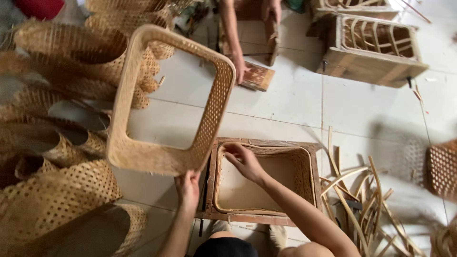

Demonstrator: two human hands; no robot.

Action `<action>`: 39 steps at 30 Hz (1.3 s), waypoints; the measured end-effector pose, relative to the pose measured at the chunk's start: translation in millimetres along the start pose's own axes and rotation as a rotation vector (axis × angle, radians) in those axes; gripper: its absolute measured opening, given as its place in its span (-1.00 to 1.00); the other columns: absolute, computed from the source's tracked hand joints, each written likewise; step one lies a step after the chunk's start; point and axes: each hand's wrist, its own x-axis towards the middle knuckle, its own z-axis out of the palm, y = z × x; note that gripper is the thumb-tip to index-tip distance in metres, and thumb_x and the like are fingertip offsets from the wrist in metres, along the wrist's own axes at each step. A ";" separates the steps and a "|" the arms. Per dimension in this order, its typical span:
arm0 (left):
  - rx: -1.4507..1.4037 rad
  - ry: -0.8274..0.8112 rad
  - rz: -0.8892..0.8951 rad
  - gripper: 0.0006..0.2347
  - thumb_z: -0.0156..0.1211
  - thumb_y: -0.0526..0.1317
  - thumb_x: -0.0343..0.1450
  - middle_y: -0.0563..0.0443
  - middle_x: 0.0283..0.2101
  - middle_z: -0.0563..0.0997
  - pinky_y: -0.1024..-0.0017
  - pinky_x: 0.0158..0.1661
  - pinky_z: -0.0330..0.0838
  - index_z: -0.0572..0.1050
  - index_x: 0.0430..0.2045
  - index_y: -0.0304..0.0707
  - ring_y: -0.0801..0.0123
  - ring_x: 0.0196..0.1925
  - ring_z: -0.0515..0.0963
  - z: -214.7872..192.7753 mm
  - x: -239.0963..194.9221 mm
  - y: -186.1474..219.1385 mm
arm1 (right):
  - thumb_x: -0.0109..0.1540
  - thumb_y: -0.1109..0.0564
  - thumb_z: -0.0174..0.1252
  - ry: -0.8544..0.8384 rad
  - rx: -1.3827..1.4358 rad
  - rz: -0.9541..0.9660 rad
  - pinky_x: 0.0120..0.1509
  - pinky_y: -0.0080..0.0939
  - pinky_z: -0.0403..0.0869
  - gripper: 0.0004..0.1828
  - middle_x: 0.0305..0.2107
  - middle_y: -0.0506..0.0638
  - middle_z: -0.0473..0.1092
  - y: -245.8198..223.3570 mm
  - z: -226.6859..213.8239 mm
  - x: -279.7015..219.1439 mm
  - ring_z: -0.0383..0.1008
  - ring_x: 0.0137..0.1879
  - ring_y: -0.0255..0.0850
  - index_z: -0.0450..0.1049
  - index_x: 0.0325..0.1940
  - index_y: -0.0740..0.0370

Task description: The person assembles a rectangular woven basket by placing a wooden frame on the floor, inserting a woven liner, and adjusting it to fit. They then place a second woven piece inside and press it into place.

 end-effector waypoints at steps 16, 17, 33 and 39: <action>0.123 -0.125 -0.200 -0.65 0.13 -0.33 0.39 -0.19 0.08 0.56 -0.07 0.10 0.58 0.40 0.09 -0.40 0.07 0.12 0.59 18.7 -36.2 129.8 | 0.38 0.10 0.07 -0.131 -0.166 -0.070 0.15 -0.05 0.66 -0.78 -0.16 0.20 0.57 2.8 -34.5 34.5 0.64 -0.03 -0.09 0.39 0.00 0.32; 0.078 -0.131 -0.190 -0.65 0.13 -0.33 0.40 -0.18 0.08 0.55 -0.05 0.10 0.58 0.41 0.09 -0.39 0.08 0.12 0.59 16.9 -30.3 126.3 | 0.37 0.11 0.10 -0.121 -0.106 -0.129 0.17 -0.06 0.65 -0.77 -0.15 0.19 0.56 -0.4 -37.5 38.5 0.63 0.00 -0.10 0.39 0.00 0.34; -0.134 -0.171 -0.295 -0.63 0.15 -0.37 0.38 -0.11 0.10 0.55 0.05 0.10 0.56 0.39 0.11 -0.31 0.15 0.10 0.59 37.7 -29.0 72.8 | 0.26 0.16 0.28 0.152 0.447 0.125 0.20 -0.10 0.59 -0.71 -0.20 0.06 0.55 22.6 -40.6 15.1 0.57 -0.06 -0.21 0.52 0.03 0.36; -0.077 -0.160 -0.295 -0.60 0.16 -0.37 0.37 -0.13 0.11 0.55 0.06 0.10 0.58 0.37 0.13 -0.34 0.12 0.10 0.60 42.7 -30.9 81.9 | 0.29 0.17 0.25 0.090 0.595 0.066 0.16 -0.05 0.60 -0.70 -0.21 0.06 0.58 36.1 -42.5 14.0 0.59 -0.09 -0.22 0.53 0.07 0.36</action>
